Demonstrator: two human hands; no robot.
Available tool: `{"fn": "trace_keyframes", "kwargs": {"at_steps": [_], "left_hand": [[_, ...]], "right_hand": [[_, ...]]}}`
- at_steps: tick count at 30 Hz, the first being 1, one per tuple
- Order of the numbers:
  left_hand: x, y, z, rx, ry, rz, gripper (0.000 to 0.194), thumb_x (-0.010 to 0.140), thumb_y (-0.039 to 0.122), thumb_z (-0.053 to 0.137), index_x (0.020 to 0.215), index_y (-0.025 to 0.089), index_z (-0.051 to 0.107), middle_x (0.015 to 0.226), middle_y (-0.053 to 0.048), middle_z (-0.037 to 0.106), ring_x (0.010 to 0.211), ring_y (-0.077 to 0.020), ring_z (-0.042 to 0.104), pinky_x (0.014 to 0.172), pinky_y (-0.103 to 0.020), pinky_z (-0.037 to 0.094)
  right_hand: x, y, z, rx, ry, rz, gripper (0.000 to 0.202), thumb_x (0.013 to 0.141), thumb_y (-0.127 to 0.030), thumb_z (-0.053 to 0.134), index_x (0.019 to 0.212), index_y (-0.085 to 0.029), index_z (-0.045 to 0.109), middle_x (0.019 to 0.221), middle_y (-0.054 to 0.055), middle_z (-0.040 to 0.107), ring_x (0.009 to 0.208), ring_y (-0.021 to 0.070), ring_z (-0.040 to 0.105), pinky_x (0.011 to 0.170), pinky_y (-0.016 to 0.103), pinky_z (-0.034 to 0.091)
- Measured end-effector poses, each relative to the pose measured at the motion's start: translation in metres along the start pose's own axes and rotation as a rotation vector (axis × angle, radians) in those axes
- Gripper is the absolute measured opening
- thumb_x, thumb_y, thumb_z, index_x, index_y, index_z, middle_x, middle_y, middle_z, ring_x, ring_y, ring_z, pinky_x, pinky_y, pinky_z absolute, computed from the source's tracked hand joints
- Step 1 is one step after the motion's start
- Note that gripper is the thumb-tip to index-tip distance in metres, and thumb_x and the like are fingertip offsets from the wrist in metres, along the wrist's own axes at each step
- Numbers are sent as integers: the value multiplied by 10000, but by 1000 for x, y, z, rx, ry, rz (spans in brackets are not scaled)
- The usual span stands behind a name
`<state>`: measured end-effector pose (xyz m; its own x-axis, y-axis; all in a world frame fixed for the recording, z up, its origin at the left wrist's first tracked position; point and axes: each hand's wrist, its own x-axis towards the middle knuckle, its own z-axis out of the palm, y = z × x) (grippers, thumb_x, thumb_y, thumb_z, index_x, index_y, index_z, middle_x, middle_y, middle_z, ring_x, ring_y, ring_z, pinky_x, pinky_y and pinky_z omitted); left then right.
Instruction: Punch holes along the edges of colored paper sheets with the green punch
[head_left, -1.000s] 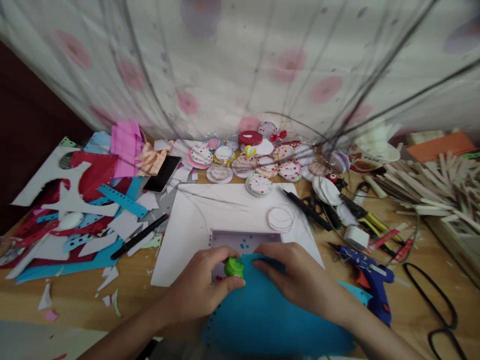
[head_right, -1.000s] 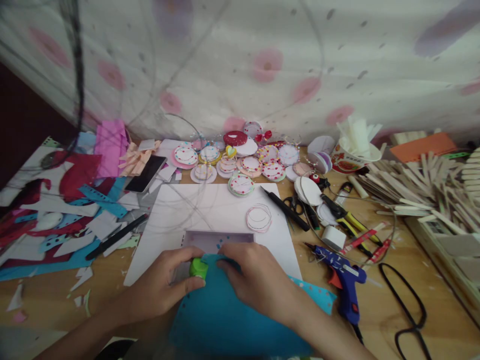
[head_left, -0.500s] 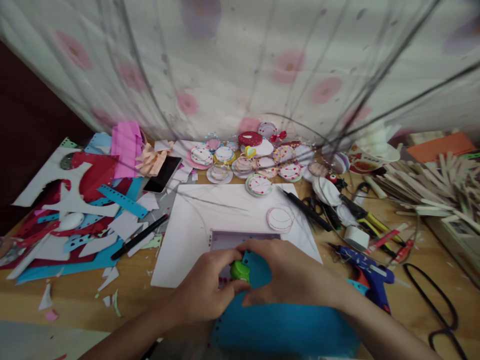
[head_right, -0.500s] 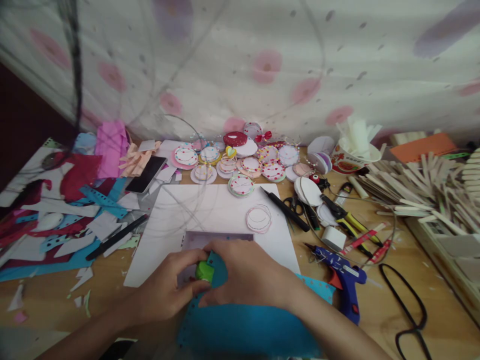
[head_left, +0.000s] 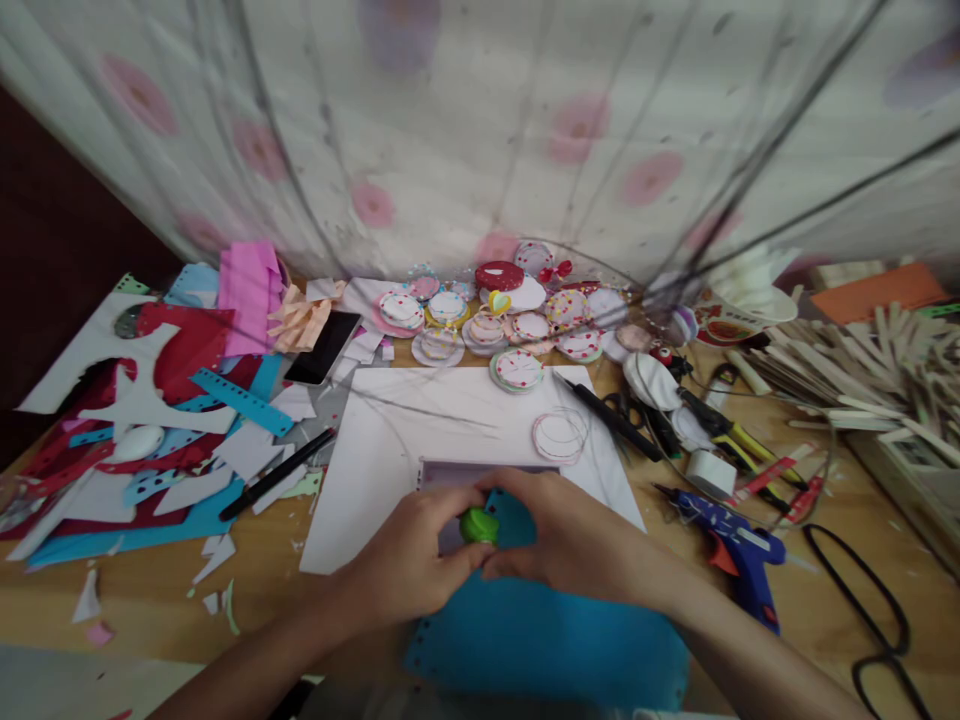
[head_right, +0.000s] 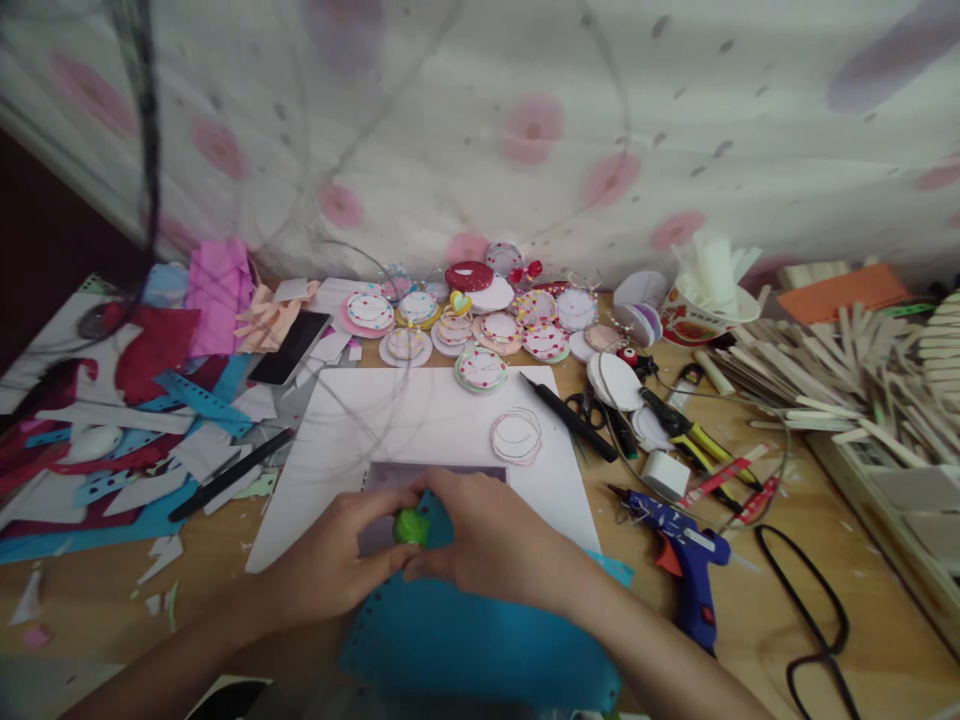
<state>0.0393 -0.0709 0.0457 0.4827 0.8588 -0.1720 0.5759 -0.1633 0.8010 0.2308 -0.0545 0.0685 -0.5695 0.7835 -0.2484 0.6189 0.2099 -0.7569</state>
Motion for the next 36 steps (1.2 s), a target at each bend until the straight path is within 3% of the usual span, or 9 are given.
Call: {"fn": "trace_keyframes", "kwargs": {"at_steps": [3, 8, 12, 15, 21, 24, 27, 31, 36], "left_hand": [[0, 1, -6, -26, -36, 6, 327, 770, 263, 677, 1094, 223, 665, 1088, -43, 710, 1008, -247, 635, 855, -312, 481], [-4, -5, -15, 75, -133, 61, 488, 793, 326, 693, 1259, 249, 567, 1226, -65, 643, 1123, -256, 572, 963, -365, 430], [-2, -9, -18, 268, -156, 215, 422, 839, 149, 618, 1248, 230, 552, 1185, -73, 644, 1115, -252, 553, 977, -390, 400], [-1, -9, -20, 293, -135, 219, 312, 845, 123, 594, 1142, 216, 598, 1095, -69, 664, 1064, -253, 572, 941, -392, 426], [-1, -11, -32, -31, -31, 211, 278, 866, 232, 611, 1142, 230, 578, 1283, -69, 553, 1185, -206, 511, 1014, -322, 392], [-1, -15, -33, -104, -28, 153, 310, 848, 201, 623, 1155, 225, 582, 1166, -49, 627, 1081, -185, 574, 955, -295, 428], [-2, -16, -28, -147, -48, 69, 446, 816, 186, 648, 1244, 238, 532, 1203, -45, 636, 1102, -187, 573, 972, -310, 425], [-3, -12, -22, -183, -47, 37, 437, 785, 189, 671, 1208, 216, 562, 1197, -61, 636, 1102, -201, 577, 976, -333, 428], [-10, -13, -34, -466, -49, 10, 293, 839, 321, 639, 1105, 201, 607, 1171, -81, 646, 1090, -227, 594, 931, -339, 462]], "right_hand": [[-6, 7, -8, -9, -2, 24, 585, 684, -255, 770, 1231, -201, 569, 1154, 84, 670, 1050, 279, 617, 854, 351, 476], [-22, 25, -10, -67, 78, 87, 138, 786, -137, 614, 858, -218, 699, 815, 15, 722, 787, 209, 668, 682, 281, 488], [-36, 35, -8, -87, 145, 108, 93, 830, -195, 598, 843, -200, 690, 819, 32, 717, 786, 216, 661, 688, 302, 495], [-53, 34, -10, -27, 278, 88, 118, 843, -269, 614, 916, -227, 696, 873, 26, 730, 821, 218, 672, 718, 303, 517], [-90, 14, 9, 249, 593, -206, 152, 872, -238, 616, 983, -326, 669, 877, -14, 744, 776, 179, 705, 698, 237, 555], [-90, 8, 32, 379, 500, -467, 216, 934, -312, 518, 1127, -324, 615, 926, 33, 749, 840, 219, 707, 729, 311, 575], [-83, 10, 53, 392, 373, -559, 274, 970, -357, 431, 1185, -311, 595, 918, 62, 755, 836, 225, 714, 711, 324, 579], [-85, 18, 68, 393, 396, -486, 241, 936, -297, 504, 1149, -304, 616, 920, 48, 757, 814, 213, 717, 728, 304, 580], [-89, 30, 73, 307, 781, -13, 111, 837, -221, 633, 906, -282, 694, 828, 0, 744, 737, 183, 704, 649, 216, 570]]}}
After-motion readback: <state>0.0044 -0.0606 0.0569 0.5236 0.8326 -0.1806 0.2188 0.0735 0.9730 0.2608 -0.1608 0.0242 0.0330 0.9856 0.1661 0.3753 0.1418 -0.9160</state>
